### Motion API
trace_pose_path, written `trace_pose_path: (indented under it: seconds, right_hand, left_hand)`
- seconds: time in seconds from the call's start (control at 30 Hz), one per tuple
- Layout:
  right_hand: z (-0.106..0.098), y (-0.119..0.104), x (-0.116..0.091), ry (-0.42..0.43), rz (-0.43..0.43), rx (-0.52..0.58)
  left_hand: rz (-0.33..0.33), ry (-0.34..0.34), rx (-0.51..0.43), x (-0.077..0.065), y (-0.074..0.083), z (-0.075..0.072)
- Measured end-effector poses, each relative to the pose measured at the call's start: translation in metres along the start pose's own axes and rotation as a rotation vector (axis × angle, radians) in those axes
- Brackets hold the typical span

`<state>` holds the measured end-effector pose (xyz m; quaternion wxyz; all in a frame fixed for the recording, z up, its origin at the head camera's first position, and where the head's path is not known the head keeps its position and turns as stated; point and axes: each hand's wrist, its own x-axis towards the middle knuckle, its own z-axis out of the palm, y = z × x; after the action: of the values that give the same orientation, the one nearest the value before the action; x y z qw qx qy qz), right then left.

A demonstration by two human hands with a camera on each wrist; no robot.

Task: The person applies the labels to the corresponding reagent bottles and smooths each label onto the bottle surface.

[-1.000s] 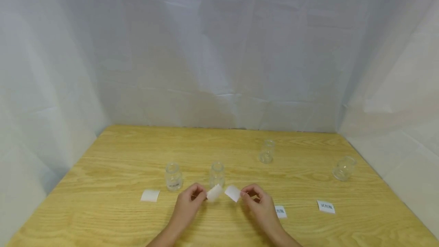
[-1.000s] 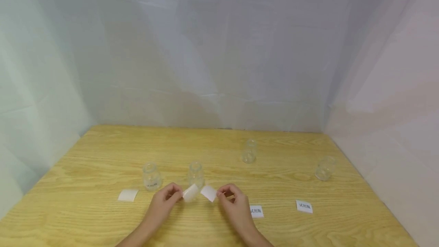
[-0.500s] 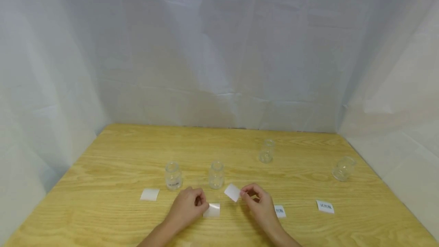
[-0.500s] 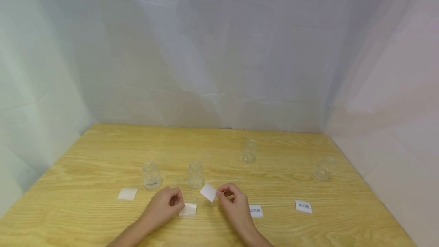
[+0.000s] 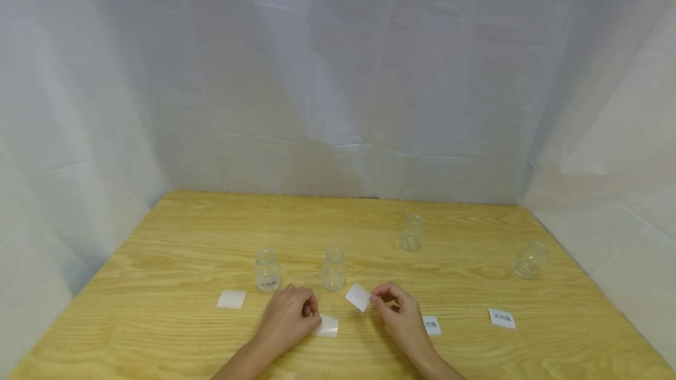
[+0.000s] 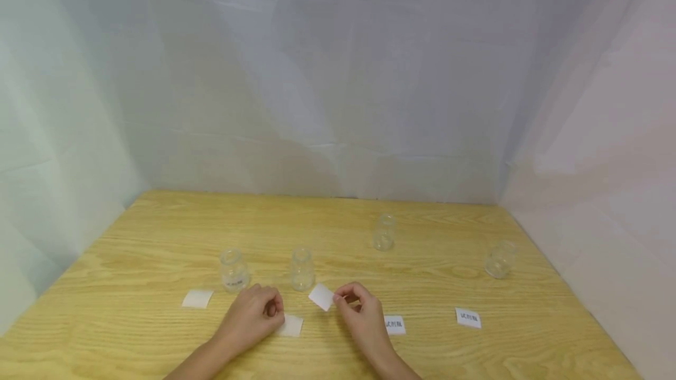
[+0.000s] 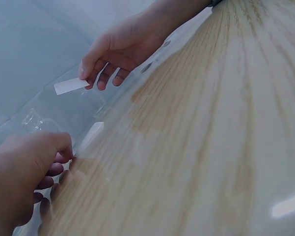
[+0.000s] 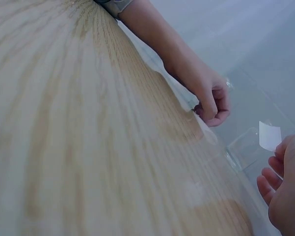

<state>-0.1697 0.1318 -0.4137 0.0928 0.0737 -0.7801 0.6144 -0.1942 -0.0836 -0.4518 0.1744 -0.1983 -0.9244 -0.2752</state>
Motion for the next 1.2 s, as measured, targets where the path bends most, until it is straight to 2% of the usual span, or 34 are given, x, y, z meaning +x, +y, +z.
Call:
trace_pose_path:
  seconds: [0.17, 0.27, 0.33, 0.43, 0.53, 0.6, 0.77, 0.9, 1.03, 1.2]
  right_hand:
    - [0.000, 0.000, 0.000, 0.000, -0.002, -0.001]
    - [0.001, 0.001, 0.000, -0.007, -0.005, -0.004]
    - [0.001, 0.001, 0.000, -0.016, -0.001, 0.000]
    - [0.001, 0.002, 0.001, -0.035, 0.005, 0.007]
    - [0.001, 0.002, 0.001, -0.054, 0.008, -0.005]
    - [0.001, 0.001, 0.002, -0.065, 0.013, -0.016]
    - [0.000, 0.006, 0.003, -0.102, 0.020, 0.020]
    - [0.000, 0.023, 0.007, -0.155, 0.039, 0.081]
    - [0.000, 0.036, 0.009, -0.211, 0.041, 0.117]
    - [0.001, 0.036, 0.007, -0.276, 0.009, 0.135]
  left_hand:
    - [-0.001, 0.027, -0.024, 0.000, 0.000, 0.002]
    - [0.021, 0.093, -0.079, -0.001, 0.001, 0.003]
    - [0.080, 0.144, -0.146, -0.001, 0.002, 0.004]
    - [0.239, 0.195, -0.262, -0.001, 0.009, 0.005]
    - [0.366, 0.186, -0.322, -0.003, 0.018, 0.007]
    - [0.395, 0.175, -0.319, -0.004, 0.023, 0.010]
    - [0.372, 0.137, -0.269, -0.005, 0.025, 0.015]
    - [0.345, 0.106, -0.274, -0.006, 0.026, 0.015]
    - [0.320, 0.068, -0.320, -0.007, 0.027, 0.015]
    - [0.294, 0.006, -0.419, -0.008, 0.028, 0.015]
